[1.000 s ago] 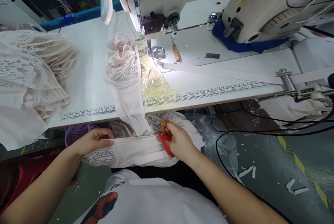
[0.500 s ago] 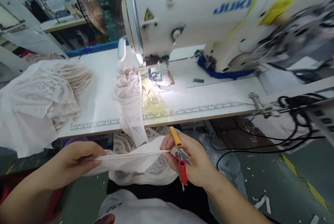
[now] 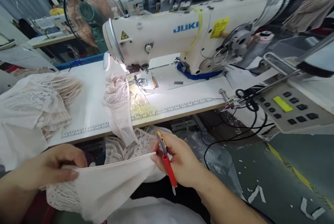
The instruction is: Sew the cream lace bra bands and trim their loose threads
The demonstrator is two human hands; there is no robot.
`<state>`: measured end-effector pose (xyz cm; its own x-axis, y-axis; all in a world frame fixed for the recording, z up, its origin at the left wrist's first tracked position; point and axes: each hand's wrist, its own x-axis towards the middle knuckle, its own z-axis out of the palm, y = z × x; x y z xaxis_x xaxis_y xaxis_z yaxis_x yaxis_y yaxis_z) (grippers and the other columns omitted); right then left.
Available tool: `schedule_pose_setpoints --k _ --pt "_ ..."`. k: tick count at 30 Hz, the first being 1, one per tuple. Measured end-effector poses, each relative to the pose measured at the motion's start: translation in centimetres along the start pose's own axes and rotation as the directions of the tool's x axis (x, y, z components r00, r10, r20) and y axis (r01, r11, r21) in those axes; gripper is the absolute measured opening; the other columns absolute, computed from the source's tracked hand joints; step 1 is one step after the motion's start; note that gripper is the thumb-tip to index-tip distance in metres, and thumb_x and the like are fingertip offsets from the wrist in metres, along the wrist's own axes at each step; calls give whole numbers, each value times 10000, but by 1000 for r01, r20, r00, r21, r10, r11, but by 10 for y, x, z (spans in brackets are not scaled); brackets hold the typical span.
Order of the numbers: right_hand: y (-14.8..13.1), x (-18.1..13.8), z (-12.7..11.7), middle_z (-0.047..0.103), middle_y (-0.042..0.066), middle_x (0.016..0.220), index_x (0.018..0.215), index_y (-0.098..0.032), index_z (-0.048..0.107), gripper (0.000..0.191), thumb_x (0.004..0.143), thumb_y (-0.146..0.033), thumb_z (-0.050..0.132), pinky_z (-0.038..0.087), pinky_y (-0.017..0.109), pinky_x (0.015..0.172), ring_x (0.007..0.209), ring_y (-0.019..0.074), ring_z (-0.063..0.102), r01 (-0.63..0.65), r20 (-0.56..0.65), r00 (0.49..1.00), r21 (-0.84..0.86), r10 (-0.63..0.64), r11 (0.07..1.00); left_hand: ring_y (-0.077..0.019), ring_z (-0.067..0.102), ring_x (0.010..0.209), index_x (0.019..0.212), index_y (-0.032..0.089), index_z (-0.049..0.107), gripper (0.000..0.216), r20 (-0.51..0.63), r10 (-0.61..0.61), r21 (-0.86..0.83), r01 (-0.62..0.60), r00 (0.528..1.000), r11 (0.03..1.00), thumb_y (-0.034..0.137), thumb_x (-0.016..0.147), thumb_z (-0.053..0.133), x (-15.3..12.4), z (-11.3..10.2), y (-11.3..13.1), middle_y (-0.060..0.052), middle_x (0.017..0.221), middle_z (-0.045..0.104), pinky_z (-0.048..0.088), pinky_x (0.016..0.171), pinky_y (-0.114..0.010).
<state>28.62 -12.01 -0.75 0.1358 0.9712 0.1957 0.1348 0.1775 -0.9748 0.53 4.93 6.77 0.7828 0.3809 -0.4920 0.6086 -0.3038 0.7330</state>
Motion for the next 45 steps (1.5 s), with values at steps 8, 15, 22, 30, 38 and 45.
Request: schedule_pose_setpoints --k 8,15,22,30,38,45 --pt "68 -2 5 490 -25 581 684 -216 492 101 729 -277 560 373 264 470 513 142 452 -277 -128 959 -267 251 923 -155 557 657 739 153 627 260 54 -86 -249 97 995 964 409 698 649 79 42 -55 -23 710 619 462 644 -273" --pt "100 -6 0 580 16 689 785 -208 556 163 747 -364 590 452 286 535 585 163 528 -288 -135 955 -197 265 937 -176 575 763 766 154 641 206 -8 -16 -142 15 1000 990 357 751 611 86 48 -60 -38 792 638 462 732 -283" --pt "106 -2 -1 633 42 709 827 -197 627 230 700 -382 679 483 318 560 604 185 557 -289 -43 957 -128 285 949 -183 588 775 777 144 629 172 -42 42 -80 -45 998 996 305 796 571 80 50 -58 -59 812 647 462 732 -291" --pt "80 -6 -8 557 15 668 715 -213 561 144 769 -319 641 446 306 540 595 168 517 -215 14 976 -73 216 974 -178 564 782 793 165 610 170 -19 260 131 -256 965 958 216 881 474 53 55 -35 -69 801 619 444 709 -281" --pt "75 -11 -5 577 27 754 755 -214 520 99 808 -180 597 491 311 630 705 171 580 -138 77 989 132 128 982 -164 583 745 866 190 613 185 -40 301 265 -281 953 923 178 898 431 40 52 -28 -64 823 618 459 637 -238" --pt "72 -12 -5 573 21 766 811 -222 507 110 772 -206 609 460 290 589 675 157 540 -106 2 994 79 107 991 -146 598 700 845 200 631 186 19 281 193 -279 959 941 190 891 451 49 39 -31 -45 789 627 480 596 -195"
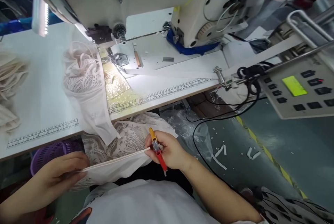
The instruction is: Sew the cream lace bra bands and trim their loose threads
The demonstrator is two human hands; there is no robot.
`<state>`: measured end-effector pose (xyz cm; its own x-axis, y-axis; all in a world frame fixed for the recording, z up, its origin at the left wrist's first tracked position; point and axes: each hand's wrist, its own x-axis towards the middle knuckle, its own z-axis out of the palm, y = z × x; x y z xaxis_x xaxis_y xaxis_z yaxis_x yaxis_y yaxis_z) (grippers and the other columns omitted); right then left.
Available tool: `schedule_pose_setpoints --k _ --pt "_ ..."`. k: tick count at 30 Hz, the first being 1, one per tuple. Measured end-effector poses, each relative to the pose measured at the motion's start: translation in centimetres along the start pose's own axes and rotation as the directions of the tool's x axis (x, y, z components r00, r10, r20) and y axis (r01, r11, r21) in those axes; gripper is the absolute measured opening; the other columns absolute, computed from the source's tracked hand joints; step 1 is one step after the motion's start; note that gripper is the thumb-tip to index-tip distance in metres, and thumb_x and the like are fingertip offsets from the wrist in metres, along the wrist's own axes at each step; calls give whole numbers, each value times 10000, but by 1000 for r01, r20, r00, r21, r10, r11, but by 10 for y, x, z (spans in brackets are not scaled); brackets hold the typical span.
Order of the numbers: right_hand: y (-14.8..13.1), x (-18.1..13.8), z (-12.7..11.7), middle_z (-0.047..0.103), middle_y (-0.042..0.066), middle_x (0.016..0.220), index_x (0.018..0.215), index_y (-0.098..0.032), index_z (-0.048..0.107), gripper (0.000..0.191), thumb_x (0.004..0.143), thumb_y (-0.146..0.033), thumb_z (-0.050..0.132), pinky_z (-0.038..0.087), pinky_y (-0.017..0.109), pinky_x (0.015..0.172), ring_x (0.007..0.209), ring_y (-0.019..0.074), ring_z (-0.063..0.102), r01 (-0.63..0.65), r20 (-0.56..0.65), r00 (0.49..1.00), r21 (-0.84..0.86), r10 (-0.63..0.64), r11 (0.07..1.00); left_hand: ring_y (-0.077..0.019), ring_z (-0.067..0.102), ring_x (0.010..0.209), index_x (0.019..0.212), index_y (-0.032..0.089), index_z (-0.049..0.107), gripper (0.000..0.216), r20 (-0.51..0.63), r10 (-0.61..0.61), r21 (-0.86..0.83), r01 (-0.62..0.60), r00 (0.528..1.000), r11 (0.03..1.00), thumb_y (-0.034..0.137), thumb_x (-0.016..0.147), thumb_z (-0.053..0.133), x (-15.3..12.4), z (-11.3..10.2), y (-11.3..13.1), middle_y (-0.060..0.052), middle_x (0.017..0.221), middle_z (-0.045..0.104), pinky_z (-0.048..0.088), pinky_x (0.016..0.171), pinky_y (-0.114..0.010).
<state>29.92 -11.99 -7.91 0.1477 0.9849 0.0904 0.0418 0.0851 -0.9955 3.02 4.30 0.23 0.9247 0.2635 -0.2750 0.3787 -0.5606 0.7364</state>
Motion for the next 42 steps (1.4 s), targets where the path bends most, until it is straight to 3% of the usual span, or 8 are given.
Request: schedule_pose_setpoints --k 11,14,17,21,26,31,36,42 --pt "-3 0 0 546 4 717 788 -207 509 110 726 -244 592 435 270 551 605 140 506 -118 -97 989 -98 109 988 -161 630 727 806 201 637 203 -43 -35 48 37 998 998 272 889 465 15 -2 -20 -44 782 668 507 647 -207" --pt "2 5 3 531 -8 679 766 -201 504 108 721 -254 586 405 252 514 554 122 461 -196 -174 970 -133 172 972 -193 653 743 870 199 653 227 -154 -95 248 131 983 960 327 882 465 26 5 -31 -51 822 694 524 640 -250" --pt "8 11 4 495 -28 632 724 -201 483 120 709 -264 583 372 242 492 524 113 424 -262 -252 943 -147 220 954 -292 655 726 904 174 675 273 -258 -72 584 215 963 783 311 864 441 42 16 -28 -95 805 704 524 595 -378" --pt "11 13 4 448 -52 585 701 -201 478 152 689 -280 607 331 229 465 494 101 373 -306 -288 922 -134 259 942 -316 630 631 830 142 679 274 -240 52 734 146 969 663 216 839 415 60 33 -6 -118 694 676 498 513 -406" --pt "6 8 4 478 -47 598 753 -200 511 131 710 -284 602 363 227 470 502 106 418 -302 -273 925 -107 264 947 -296 643 736 973 129 656 262 -249 174 577 2 953 817 262 853 466 77 54 8 -137 866 698 518 590 -391" --pt "1 2 3 546 -16 677 782 -202 530 117 726 -276 601 415 242 526 572 122 486 -243 -266 941 -103 208 965 -181 618 699 793 177 647 199 -318 42 120 -4 947 993 213 871 468 86 65 8 -50 759 665 492 640 -283" --pt "-2 -2 0 603 21 752 835 -194 558 139 731 -274 604 454 261 546 608 139 535 -192 -209 963 -103 167 976 -149 599 619 703 179 663 185 -325 -68 -163 15 943 987 235 829 539 86 63 13 -18 675 660 466 577 -240" --pt "-8 -3 0 624 30 753 790 -203 525 95 742 -255 589 457 277 555 612 149 535 -167 -221 967 -166 128 972 -176 600 593 682 182 685 170 -386 -179 -159 126 905 979 293 767 589 83 64 14 -32 635 669 477 563 -277"
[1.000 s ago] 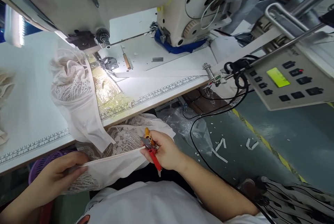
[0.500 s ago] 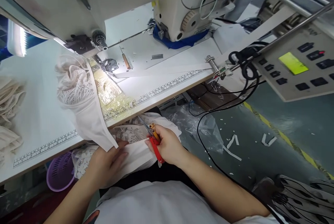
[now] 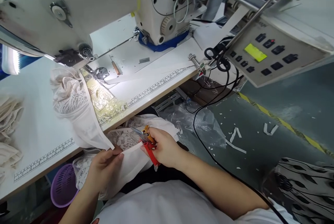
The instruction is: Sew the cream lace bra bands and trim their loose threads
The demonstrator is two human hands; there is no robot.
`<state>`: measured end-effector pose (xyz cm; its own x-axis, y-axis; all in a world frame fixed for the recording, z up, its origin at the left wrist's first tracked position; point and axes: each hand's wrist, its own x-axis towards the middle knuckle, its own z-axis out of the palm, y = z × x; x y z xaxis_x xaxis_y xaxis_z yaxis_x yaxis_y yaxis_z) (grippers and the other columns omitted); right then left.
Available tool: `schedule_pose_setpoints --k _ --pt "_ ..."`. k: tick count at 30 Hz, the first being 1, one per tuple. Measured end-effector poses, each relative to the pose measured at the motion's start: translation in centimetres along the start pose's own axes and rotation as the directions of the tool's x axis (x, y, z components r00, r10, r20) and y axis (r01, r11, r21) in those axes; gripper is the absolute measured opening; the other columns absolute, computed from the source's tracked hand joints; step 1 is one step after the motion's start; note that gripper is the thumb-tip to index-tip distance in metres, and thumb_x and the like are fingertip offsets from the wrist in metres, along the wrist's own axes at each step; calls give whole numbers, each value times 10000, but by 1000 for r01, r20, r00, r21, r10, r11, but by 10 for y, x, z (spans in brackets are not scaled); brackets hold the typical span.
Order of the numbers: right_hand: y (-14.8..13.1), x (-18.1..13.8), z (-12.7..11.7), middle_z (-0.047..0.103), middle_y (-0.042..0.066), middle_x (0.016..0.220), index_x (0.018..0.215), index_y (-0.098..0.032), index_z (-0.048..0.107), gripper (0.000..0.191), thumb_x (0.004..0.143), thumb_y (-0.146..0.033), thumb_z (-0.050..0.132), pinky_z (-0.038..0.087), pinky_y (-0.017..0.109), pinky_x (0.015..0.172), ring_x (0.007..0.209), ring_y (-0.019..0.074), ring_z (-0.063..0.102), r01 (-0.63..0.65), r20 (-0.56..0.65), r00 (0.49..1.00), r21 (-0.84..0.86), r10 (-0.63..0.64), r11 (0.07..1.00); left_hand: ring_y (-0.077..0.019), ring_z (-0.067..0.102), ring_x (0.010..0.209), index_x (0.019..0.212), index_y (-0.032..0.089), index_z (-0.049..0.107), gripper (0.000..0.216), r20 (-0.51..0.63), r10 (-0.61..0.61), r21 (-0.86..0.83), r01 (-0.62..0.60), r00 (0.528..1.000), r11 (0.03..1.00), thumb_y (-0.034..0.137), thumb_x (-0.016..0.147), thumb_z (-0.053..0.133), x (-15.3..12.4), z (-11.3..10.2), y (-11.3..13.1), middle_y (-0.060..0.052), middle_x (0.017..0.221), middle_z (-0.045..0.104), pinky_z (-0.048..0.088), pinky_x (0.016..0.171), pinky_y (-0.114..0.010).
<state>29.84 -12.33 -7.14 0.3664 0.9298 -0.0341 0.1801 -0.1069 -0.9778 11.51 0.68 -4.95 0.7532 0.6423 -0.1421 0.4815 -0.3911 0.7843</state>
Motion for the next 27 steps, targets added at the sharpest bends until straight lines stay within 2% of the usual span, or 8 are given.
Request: schedule_pose_setpoints --k 11,13,15,17,19,22,25,27 --pt "4 -8 3 556 -18 657 727 -216 515 62 736 -203 575 408 251 518 561 137 481 13 -73 997 -200 -28 980 -214 605 710 748 199 643 187 10 116 300 -114 993 947 293 828 502 -12 6 -2 -47 716 669 470 647 -328" --pt "8 -9 2 520 -20 633 679 -220 469 105 742 -210 552 393 250 511 555 138 466 24 -84 995 -248 -47 968 -244 607 807 818 208 672 158 -44 86 254 -72 995 964 304 794 549 -17 -2 -9 -63 816 684 464 736 -377" --pt "13 -11 -1 465 -26 596 614 -230 394 187 738 -218 535 366 250 492 537 139 440 49 -79 994 -293 -75 955 -260 589 911 833 219 685 154 -198 -34 82 51 980 995 317 738 614 -26 -19 -25 -65 904 677 435 847 -401" --pt "18 -13 -6 423 -30 561 577 -239 342 234 720 -219 527 338 253 469 509 144 418 88 -48 993 -327 -109 941 -260 556 995 805 218 666 157 -380 -214 -114 184 900 976 346 721 635 -44 -39 -50 -61 941 655 396 931 -399" --pt "24 -14 -10 440 -26 541 575 -244 362 203 706 -213 515 336 259 450 486 155 438 131 -13 989 -377 -147 917 -264 535 1032 821 207 618 196 -517 -373 -234 292 770 927 390 755 598 -70 -55 -80 -66 935 632 390 940 -408" --pt "27 -13 -12 593 18 644 691 -245 494 54 730 -208 492 415 285 490 578 207 575 217 32 972 -499 -233 839 -265 602 902 853 186 573 282 -518 -595 -450 396 614 800 459 791 538 -114 -57 -117 -73 828 633 473 790 -401" --pt "22 -7 0 677 56 876 847 -245 565 182 729 -145 469 480 317 615 798 243 639 369 206 929 -518 -307 772 -245 643 680 773 162 579 368 -322 -732 -668 404 600 625 527 779 538 -142 -31 -133 -70 665 630 506 627 -370" --pt "17 -1 15 669 41 816 789 -247 559 198 706 -93 464 478 311 616 772 229 629 465 366 878 -491 -309 737 -226 648 637 765 164 585 376 -207 -746 -771 365 632 523 540 755 576 -150 -11 -131 -62 644 638 509 602 -346"
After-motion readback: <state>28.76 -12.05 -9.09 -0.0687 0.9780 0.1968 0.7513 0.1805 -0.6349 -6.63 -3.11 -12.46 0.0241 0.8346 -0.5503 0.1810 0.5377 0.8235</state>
